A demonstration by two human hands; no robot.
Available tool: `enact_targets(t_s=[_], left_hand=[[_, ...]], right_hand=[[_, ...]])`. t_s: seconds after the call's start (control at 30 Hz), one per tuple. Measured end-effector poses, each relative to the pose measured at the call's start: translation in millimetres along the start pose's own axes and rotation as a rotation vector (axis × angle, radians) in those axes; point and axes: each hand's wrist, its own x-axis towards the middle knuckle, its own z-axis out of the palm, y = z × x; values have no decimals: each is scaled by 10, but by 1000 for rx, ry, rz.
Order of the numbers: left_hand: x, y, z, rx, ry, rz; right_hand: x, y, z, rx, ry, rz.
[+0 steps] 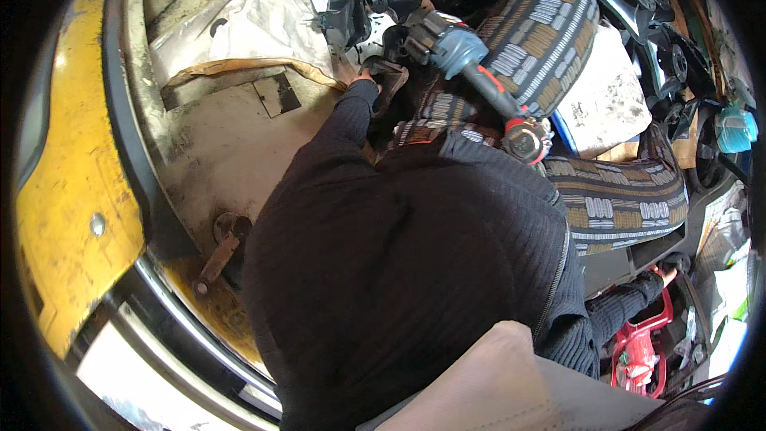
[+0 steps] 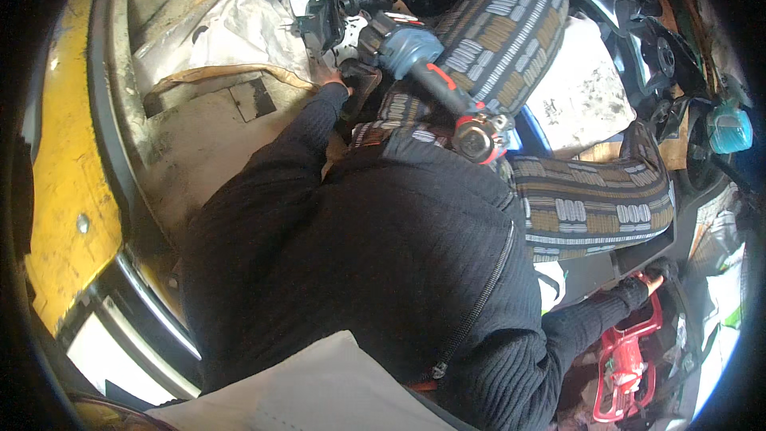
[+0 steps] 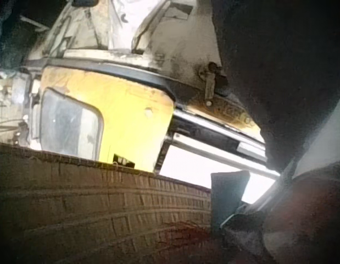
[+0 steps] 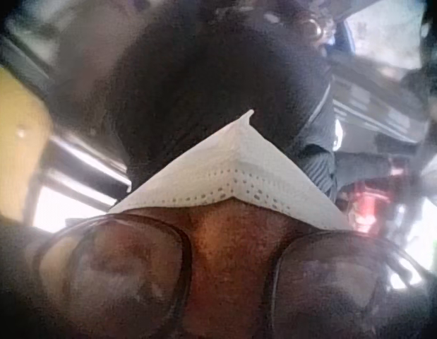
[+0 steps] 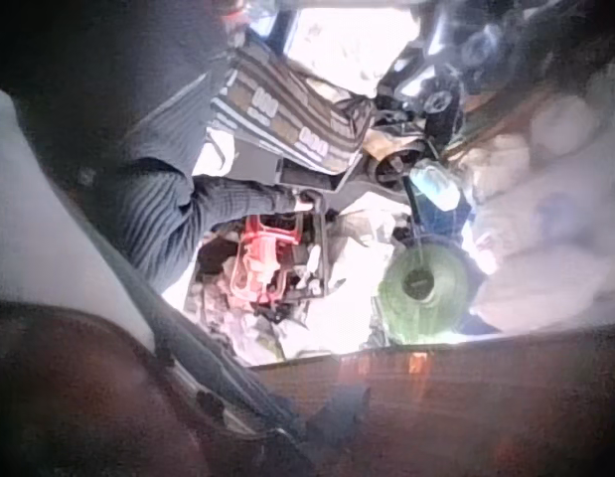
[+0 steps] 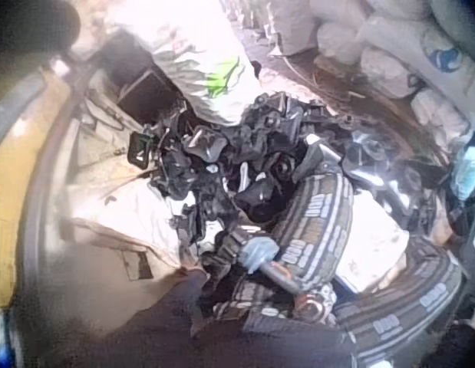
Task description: The person uses a cordless drill to make holes in black plastic parts. They repeatedly pick up parts, align them, drill, and set them aside in a cluttered workshop.
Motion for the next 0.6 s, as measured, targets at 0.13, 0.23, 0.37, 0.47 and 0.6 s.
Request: enact_targets(t_s=[0.13, 0.23, 0.37, 0.47, 0.6], left_hand=[[-12, 52, -11, -233, 36, -192], [-100, -9, 75, -425, 162, -158], [-171, -77, 299, -321, 416, 38], [-63, -106, 304, -239, 322, 145], [52, -256, -341, -691, -139, 80]], right_hand=[[-29, -585, -279, -34, 60, -123], [-26, -1041, -248, -48, 81, -225], [-68, -1576, -94, -36, 134, -314], [-224, -1913, -5, 1, 126, -366], [-698, -2324, 266, 171, -30, -350]])
